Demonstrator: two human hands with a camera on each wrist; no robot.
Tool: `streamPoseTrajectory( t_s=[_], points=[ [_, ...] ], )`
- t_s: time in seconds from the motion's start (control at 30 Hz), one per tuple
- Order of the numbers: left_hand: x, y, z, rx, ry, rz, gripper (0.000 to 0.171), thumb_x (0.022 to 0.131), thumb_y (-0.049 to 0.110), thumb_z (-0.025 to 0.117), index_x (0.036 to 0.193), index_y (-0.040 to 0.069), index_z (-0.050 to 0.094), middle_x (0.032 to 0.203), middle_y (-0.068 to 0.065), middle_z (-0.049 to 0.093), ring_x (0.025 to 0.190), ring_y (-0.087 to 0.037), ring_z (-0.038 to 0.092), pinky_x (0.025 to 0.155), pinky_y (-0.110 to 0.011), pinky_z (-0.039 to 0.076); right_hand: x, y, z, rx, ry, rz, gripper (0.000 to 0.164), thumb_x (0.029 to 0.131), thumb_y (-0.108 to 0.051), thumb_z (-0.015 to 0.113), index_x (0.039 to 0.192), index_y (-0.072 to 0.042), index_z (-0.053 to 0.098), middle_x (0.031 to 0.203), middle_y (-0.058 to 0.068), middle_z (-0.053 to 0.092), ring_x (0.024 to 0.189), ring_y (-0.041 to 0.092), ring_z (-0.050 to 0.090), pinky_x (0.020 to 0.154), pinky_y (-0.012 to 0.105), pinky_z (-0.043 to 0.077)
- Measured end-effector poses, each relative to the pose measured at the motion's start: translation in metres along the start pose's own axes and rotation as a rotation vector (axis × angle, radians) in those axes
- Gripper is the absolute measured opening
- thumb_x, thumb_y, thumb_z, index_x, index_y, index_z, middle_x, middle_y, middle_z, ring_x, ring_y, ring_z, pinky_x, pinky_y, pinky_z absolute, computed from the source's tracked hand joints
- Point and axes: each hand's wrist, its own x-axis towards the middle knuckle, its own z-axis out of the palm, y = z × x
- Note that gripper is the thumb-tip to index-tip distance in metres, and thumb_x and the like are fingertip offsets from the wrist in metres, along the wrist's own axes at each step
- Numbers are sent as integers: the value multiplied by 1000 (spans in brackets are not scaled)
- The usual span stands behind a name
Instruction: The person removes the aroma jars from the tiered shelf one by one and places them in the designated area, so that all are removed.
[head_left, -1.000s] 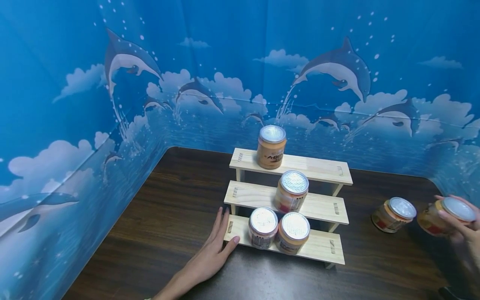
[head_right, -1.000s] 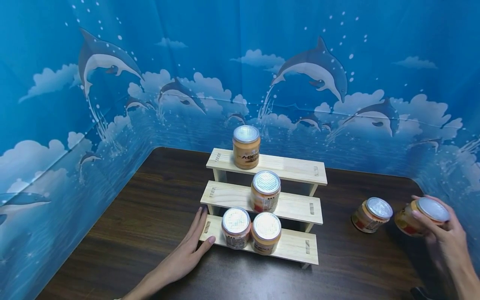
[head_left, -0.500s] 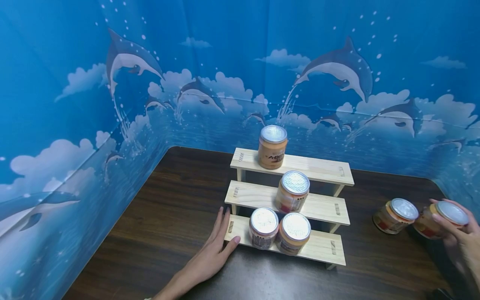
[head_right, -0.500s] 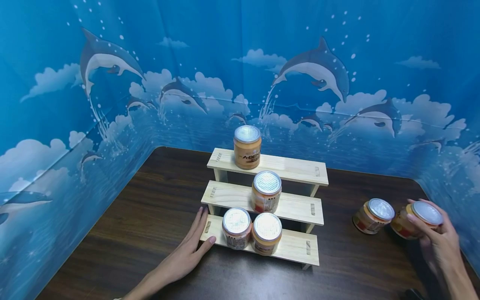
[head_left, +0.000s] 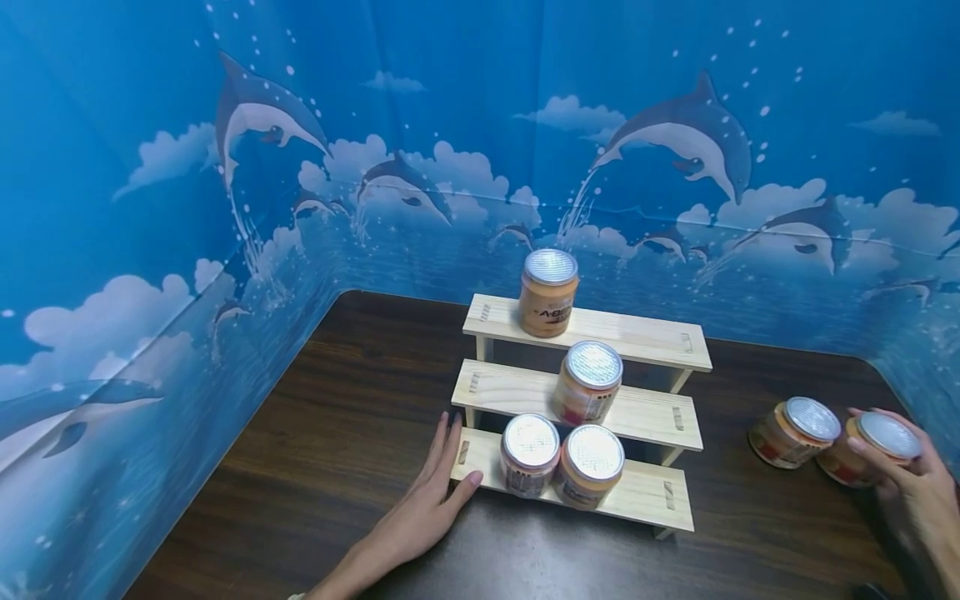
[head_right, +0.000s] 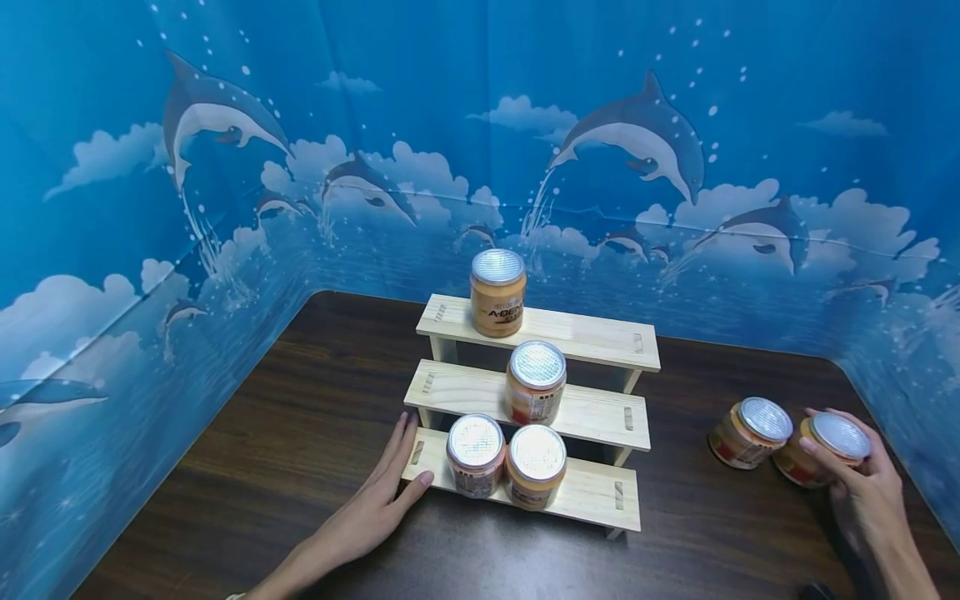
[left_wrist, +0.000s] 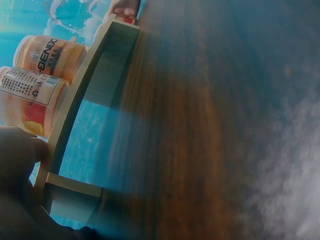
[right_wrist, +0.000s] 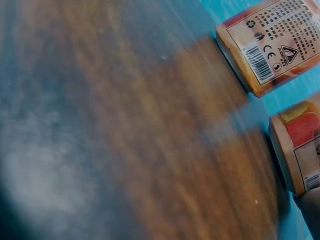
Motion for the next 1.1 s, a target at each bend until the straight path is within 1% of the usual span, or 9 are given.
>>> streamPoseTrajectory(
  t_s=[0.2,0.37,0.5,0.67,0.77,0.9,0.97,1.07,1.1],
  points=[
    [1,0,0,1,8,4,87,115,53,53,179,20,4,186,-10,-10,169,-43,8,128,-74,23,0,-1,1,-96,37,35,53,102,25,52,143,-9,54,132,-3,78,114,4,75,84,17,61],
    [1,0,0,-3,14,8,86,115,53,53,179,19,5,186,-11,-10,169,-44,8,128,-74,23,0,-2,1,-198,48,64,55,103,22,56,144,-15,52,129,-11,78,113,-2,70,86,10,55],
    [0,0,0,-9,7,6,87,115,53,53,178,19,4,186,-11,-10,169,-44,7,128,-75,23,-2,-1,-1,-225,55,67,55,102,22,57,142,-16,53,127,-12,78,114,-3,69,87,8,52],
    [0,0,0,-11,2,8,87,115,53,53,178,19,4,186,-11,-11,169,-45,7,128,-75,22,-4,1,-1,-233,76,63,56,102,22,58,142,-17,53,125,-13,79,113,-4,70,86,8,53],
    [0,0,0,-11,4,8,87,115,52,53,178,18,4,186,-11,-11,169,-45,7,128,-76,22,-3,1,0,-248,64,51,56,102,22,57,143,-17,53,127,-13,78,113,-3,70,86,9,55],
    [0,-1,1,-6,3,3,87,115,53,53,178,18,5,186,-12,-10,169,-45,8,128,-76,23,-4,-1,-2,-281,36,7,59,104,21,55,148,-17,53,133,-13,75,114,-4,68,85,8,54],
    [0,-1,1,-5,0,1,87,115,53,53,178,18,5,186,-11,-10,169,-45,8,128,-76,23,-3,-6,-1,-352,45,-40,60,106,17,55,154,-19,52,137,-15,70,117,-4,65,85,6,51],
    [1,0,0,-9,-1,4,87,115,53,53,178,19,4,186,-11,-10,169,-45,8,128,-76,23,4,-16,1,-393,54,-125,59,109,13,51,162,-14,48,147,-11,61,127,3,59,91,3,48],
    [1,0,0,-11,-1,6,87,115,53,53,178,19,4,186,-11,-11,169,-45,7,128,-76,23,8,-20,4,-408,48,-157,59,111,11,50,164,-12,45,150,-9,58,132,7,56,97,5,46]
  ],
)
